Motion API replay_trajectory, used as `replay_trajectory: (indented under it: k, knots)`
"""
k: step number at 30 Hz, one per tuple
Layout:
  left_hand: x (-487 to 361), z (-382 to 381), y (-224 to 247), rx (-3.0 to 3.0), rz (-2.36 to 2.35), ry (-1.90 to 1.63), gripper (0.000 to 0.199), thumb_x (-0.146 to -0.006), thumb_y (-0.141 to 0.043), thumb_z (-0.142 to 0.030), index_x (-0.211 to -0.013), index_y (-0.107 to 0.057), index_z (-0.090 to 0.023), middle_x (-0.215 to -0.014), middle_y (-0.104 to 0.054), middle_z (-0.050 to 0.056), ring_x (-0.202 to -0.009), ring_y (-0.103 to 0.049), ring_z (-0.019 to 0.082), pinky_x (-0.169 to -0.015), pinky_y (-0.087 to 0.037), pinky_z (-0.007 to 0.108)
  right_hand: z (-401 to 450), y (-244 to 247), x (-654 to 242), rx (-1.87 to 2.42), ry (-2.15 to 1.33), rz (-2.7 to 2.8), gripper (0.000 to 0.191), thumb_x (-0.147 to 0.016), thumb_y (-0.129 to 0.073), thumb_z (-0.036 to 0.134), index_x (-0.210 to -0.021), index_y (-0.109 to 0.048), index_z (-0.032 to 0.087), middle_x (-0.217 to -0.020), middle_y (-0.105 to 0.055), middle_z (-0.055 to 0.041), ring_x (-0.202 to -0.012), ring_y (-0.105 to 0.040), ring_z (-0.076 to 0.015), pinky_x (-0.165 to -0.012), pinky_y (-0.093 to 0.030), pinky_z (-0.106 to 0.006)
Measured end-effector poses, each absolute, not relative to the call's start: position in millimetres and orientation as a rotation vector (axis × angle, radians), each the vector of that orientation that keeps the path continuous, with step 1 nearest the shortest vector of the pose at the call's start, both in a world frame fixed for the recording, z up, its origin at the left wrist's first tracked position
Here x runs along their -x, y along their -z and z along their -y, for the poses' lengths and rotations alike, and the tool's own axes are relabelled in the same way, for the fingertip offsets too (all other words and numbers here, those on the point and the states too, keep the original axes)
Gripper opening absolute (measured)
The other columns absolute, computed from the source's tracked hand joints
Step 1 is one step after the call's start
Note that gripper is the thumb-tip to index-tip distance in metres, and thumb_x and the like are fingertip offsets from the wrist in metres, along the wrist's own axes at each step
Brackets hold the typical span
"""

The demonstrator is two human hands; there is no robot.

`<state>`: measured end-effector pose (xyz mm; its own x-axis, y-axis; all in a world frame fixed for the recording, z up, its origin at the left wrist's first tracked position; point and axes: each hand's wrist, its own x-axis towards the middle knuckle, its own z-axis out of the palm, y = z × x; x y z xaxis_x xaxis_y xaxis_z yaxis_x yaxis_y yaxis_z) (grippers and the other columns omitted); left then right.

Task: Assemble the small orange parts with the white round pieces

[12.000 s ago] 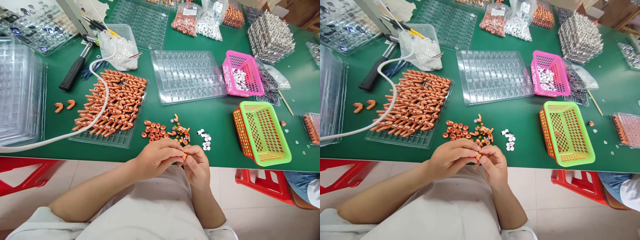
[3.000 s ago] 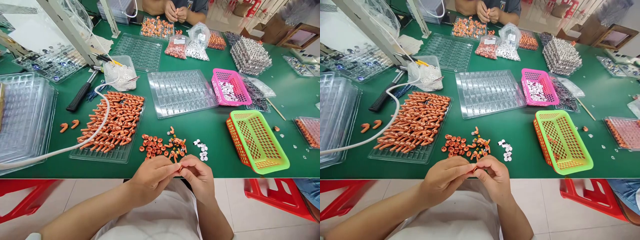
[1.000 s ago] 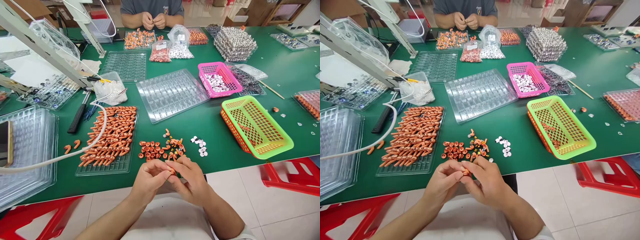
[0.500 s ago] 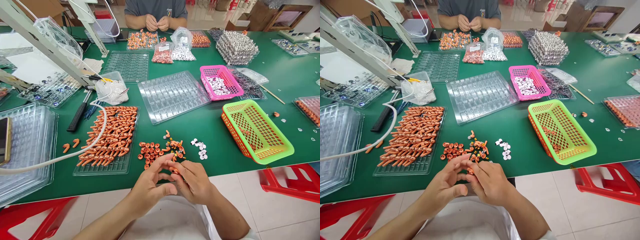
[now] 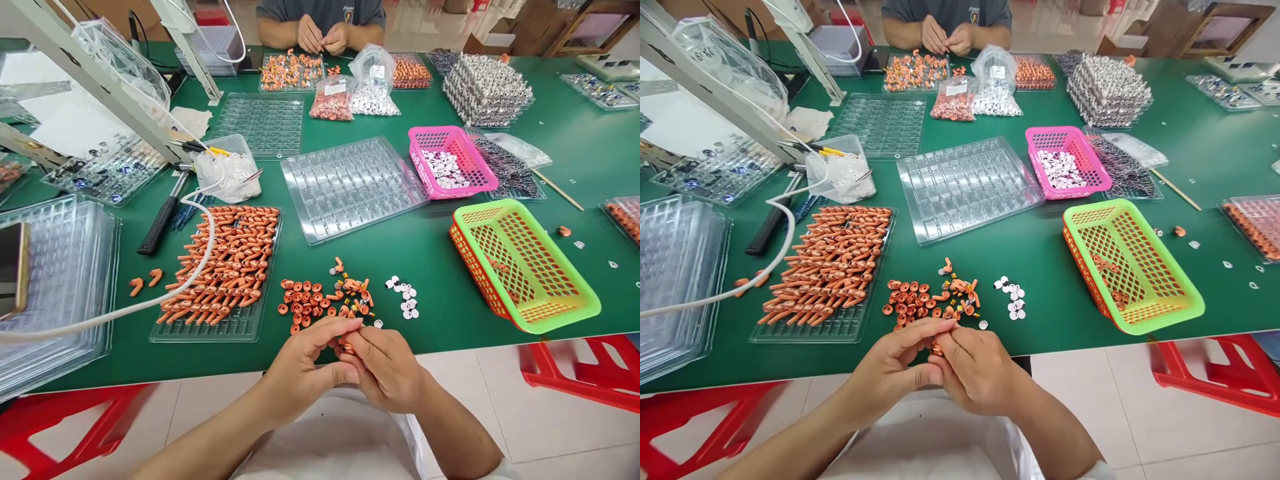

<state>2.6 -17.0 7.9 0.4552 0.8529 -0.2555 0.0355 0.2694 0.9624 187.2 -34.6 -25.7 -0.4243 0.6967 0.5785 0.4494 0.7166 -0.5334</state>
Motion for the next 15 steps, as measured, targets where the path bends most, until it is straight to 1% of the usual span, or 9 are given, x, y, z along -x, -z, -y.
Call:
replay_trajectory:
  k: [2, 4, 7, 10, 13, 15]
  knots:
    - [-4, 17, -9, -1.129, -0.928, -0.674, 0.051, -0.072, -0.084, -0.024, -0.121, -0.070, -0.029, -0.123, -0.068, 0.007, -0.117, -0.060, 0.025, -0.107, -0.044, 0.036, 35, 26, -187, 0.854, -0.377, 2.094, 0.032, -0.096, -0.046, 0.017, -0.127, -0.049, 0.010, -0.085, -0.069, -0.0098, -0.071, -0.064, -0.0182, -0.056, -0.054, -0.029]
    - [-5, 18, -10, -1.017, -0.878, -0.663, 0.054, -0.072, -0.083, -0.023, -0.123, -0.068, -0.028, -0.129, -0.066, 0.008, -0.124, -0.056, 0.027, -0.111, -0.041, 0.039, 35, 25, -187, 0.845, -0.382, 2.095, 0.034, -0.096, -0.046, 0.018, -0.128, -0.049, 0.010, -0.084, -0.069, -0.0097, -0.069, -0.062, -0.0182, -0.054, -0.052, -0.029]
    - [-8, 20, -12, -0.834, -0.835, -0.653, 0.054, -0.072, -0.083, -0.024, -0.124, -0.068, -0.023, -0.127, -0.067, 0.011, -0.120, -0.060, 0.029, -0.105, -0.048, 0.042, 35, 25, -186, 0.836, -0.392, 2.067, 0.035, -0.094, -0.047, 0.016, -0.128, -0.050, 0.011, -0.082, -0.068, -0.0089, -0.072, -0.064, -0.0200, -0.055, -0.054, -0.030]
    - [-11, 23, -13, -0.753, -0.846, -0.686, 0.051, -0.069, -0.085, -0.022, -0.118, -0.071, -0.021, -0.122, -0.070, 0.012, -0.115, -0.064, 0.029, -0.099, -0.052, 0.041, 34, 26, -185, 0.791, -0.422, 2.023, 0.039, -0.091, -0.048, 0.013, -0.129, -0.051, 0.009, -0.083, -0.067, -0.0101, -0.078, -0.067, -0.0226, -0.058, -0.057, -0.032]
    - [-13, 25, -13, -0.702, -0.848, -0.744, 0.045, -0.067, -0.086, -0.020, -0.110, -0.074, -0.023, -0.123, -0.070, 0.011, -0.116, -0.064, 0.029, -0.099, -0.053, 0.041, 34, 28, -184, 0.760, -0.435, 1.999, 0.042, -0.089, -0.049, 0.011, -0.131, -0.051, 0.007, -0.085, -0.067, -0.0116, -0.081, -0.067, -0.0237, -0.061, -0.058, -0.033]
    - [-14, 26, -13, -0.680, -0.852, -0.770, 0.043, -0.066, -0.087, -0.019, -0.107, -0.075, -0.023, -0.124, -0.070, 0.010, -0.117, -0.064, 0.029, -0.101, -0.052, 0.042, 33, 28, -183, 0.761, -0.438, 1.997, 0.042, -0.090, -0.048, 0.012, -0.131, -0.051, 0.008, -0.084, -0.067, -0.0114, -0.080, -0.066, -0.0228, -0.060, -0.058, -0.032]
